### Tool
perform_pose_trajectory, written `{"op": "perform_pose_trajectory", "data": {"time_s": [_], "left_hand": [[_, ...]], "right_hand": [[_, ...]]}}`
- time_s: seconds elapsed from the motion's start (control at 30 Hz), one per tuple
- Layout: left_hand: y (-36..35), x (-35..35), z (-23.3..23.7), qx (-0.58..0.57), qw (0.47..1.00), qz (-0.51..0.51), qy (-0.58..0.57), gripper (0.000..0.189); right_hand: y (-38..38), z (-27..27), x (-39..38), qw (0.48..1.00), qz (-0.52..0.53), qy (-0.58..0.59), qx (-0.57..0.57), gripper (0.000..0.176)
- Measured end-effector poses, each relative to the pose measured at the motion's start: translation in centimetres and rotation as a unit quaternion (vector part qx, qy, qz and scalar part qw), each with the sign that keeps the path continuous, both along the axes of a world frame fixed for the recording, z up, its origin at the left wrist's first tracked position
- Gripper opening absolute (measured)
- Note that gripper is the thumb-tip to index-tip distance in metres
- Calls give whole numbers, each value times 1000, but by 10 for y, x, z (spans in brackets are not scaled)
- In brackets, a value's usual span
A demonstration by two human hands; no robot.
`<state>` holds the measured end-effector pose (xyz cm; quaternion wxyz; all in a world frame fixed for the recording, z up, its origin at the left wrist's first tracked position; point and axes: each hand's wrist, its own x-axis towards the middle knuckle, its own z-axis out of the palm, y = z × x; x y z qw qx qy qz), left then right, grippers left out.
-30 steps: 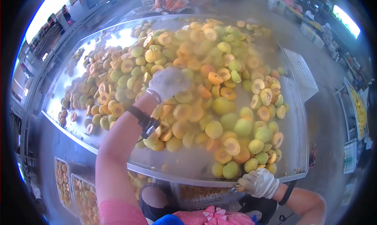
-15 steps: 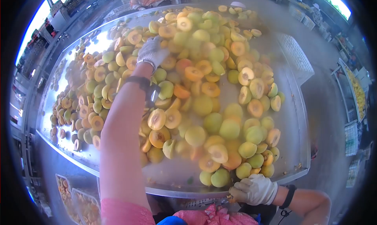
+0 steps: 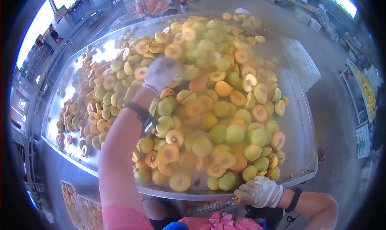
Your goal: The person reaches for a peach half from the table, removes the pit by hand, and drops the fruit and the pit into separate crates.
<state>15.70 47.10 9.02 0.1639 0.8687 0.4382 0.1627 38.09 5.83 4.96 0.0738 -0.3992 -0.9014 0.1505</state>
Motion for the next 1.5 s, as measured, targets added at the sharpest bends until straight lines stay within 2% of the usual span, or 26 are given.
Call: {"op": "perform_pose_trajectory", "data": {"time_s": [0.03, 0.13, 0.27, 0.33, 0.37, 0.4, 0.47, 0.53, 0.57, 0.6, 0.67, 0.77, 0.83, 0.9, 1.0, 1.03, 1.07, 1.1, 1.13, 1.17, 1.23, 1.27, 1.33, 1.4, 1.47, 1.5], "left_hand": [[23, 7, -13, 70, 989, 115, -67, 44], [81, 12, -40, 222, 967, 112, -63, 54], [76, 40, -44, 115, 980, 160, -1, 55], [56, 48, -30, -25, 980, 176, 94, 71], [39, 48, -26, -46, 987, 116, 97, 68], [34, 45, -33, -45, 988, 114, 98, 68], [33, 37, -62, -113, 993, -29, -17, 63], [15, 34, -81, -195, 976, -61, -73, 64], [-12, 32, -63, -122, 988, -87, -27, 66], [-38, 36, -47, -117, 990, -80, 8, 66], [-63, 49, -56, -51, 992, -78, 86, 63], [-98, 53, -40, -39, 991, -86, 100, 59], [-121, 49, -12, -46, 989, -95, 106, 58], [-148, 50, 24, -76, 983, -94, 137, 55], [-188, 36, 65, -79, 986, -78, 127, 55], [-183, 33, 49, -84, 993, -4, 80, 55], [-176, 27, 32, -84, 993, -3, 81, 55], [-172, 16, 14, -16, 999, 37, -25, 54], [-173, 3, 4, 52, 987, 76, -130, 54], [-178, -9, 4, -16, 971, 82, -224, 50], [-186, -30, -15, -220, 806, 112, -537, 41], [-211, -43, -7, -301, 685, 124, -651, 40], [-238, -77, -26, -354, 598, 75, -716, 42], [-292, -95, -21, -371, 515, 86, -768, 40], [-332, -108, -23, -369, 503, 105, -774, 42], [-345, -114, -27, -375, 477, 90, -790, 47]], "right_hand": [[1, 0, 0, 1000, 5, -4, -9, 22], [2, -3, 2, 999, 8, 30, 27, 22], [2, 2, 2, 1000, 5, -1, 14, 22], [2, 4, 1, 1000, 2, 0, 11, 22], [3, 3, 2, 1000, 2, 1, 13, 22], [3, 1, 3, 1000, 5, 8, 9, 25], [0, -4, 3, 1000, 10, 15, 10, 28], [-2, -9, 1, 998, 0, 35, 42, 27], [-3, -6, 0, 999, -7, 30, 42, 28], [-3, -5, 0, 999, -4, 28, 45, 28], [-5, -6, -2, 998, -18, 39, 49, 28], [-9, -8, -3, 997, -30, 20, 64, 26], [-13, -11, -2, 992, -40, -4, 117, 29], [-15, -16, -2, 992, -43, -28, 117, 30], [-17, -16, -6, 989, -53, -35, 133, 31], [-17, -16, -6, 988, -66, -48, 135, 31], [-18, -14, -7, 986, -80, -60, 135, 31], [-17, -10, -8, 988, -76, -21, 130, 30], [-18, -10, -10, 989, -75, -21, 128, 30], [-17, -11, -11, 985, -80, -31, 149, 29], [-19, -4, -16, 980, -89, -70, 162, 29], [-19, -4, -17, 981, -89, -71, 158, 29], [-19, -17, -20, 970, -105, -151, 158, 29], [-17, -23, -21, 965, -110, -165, 173, 29], [-20, -20, -28, 958, -129, -193, 167, 30], [-20, -19, -32, 956, -143, -197, 161, 31]]}}
